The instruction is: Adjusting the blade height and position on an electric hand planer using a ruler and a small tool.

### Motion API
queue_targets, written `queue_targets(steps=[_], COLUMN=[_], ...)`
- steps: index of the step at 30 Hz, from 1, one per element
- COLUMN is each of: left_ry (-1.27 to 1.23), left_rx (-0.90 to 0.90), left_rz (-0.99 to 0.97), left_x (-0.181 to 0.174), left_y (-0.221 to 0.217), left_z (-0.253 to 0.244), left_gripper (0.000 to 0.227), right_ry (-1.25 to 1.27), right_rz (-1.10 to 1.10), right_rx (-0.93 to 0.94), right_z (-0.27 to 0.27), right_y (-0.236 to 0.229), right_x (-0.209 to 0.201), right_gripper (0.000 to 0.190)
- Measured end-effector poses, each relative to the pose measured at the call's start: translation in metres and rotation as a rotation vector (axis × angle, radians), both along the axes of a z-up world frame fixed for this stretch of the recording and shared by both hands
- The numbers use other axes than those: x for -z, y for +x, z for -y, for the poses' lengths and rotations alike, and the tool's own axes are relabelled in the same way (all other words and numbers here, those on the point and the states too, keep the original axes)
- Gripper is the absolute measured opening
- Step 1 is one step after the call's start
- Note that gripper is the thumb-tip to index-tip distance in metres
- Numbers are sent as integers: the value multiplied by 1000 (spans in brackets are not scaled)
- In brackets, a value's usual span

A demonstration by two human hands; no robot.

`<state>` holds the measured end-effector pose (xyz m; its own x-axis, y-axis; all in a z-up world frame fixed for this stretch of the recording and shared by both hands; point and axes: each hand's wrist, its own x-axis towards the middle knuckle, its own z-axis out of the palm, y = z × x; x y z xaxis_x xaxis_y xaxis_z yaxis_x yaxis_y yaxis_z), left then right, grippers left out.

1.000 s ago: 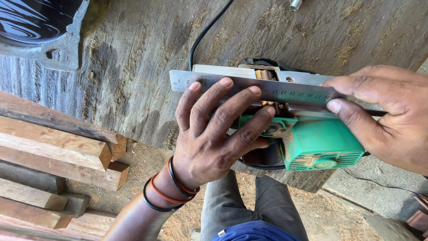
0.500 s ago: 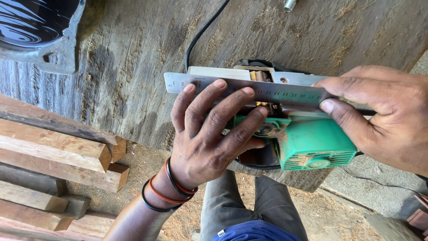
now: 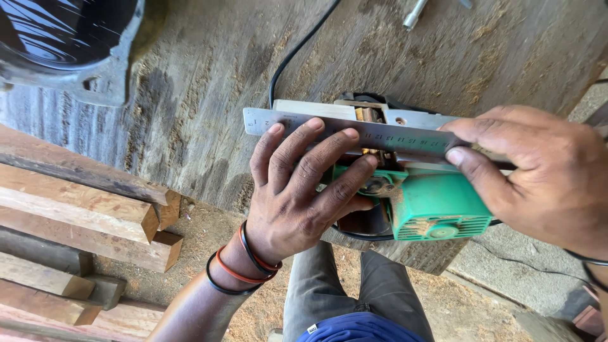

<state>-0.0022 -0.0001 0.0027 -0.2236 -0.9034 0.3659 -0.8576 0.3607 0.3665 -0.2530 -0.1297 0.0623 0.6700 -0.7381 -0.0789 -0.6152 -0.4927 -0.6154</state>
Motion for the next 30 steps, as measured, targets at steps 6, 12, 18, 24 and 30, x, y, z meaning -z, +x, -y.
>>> queue_targets(steps=[6,12,18,24,30], left_ry=[-15,23,100,171,334], left_rx=[0,8,97,220,374], left_rz=[-5,83,18,-7,-106], left_x=[-9,-33,-51,-63,-60], left_y=[-2,-7,-1,2,9], left_z=[3,13,31,47,68], left_gripper=[61,55,53,63,45], right_ry=[-126,-47,-43,-380,-293], right_rz=[-43,-30,-101,-62,-113], right_rx=[28,44,100,192,213], right_z=[28,84,92,123,142], right_y=[-26,-32,-8,18,40], right_x=[21,96,93,81,111], right_gripper=[31,32,30,26,23])
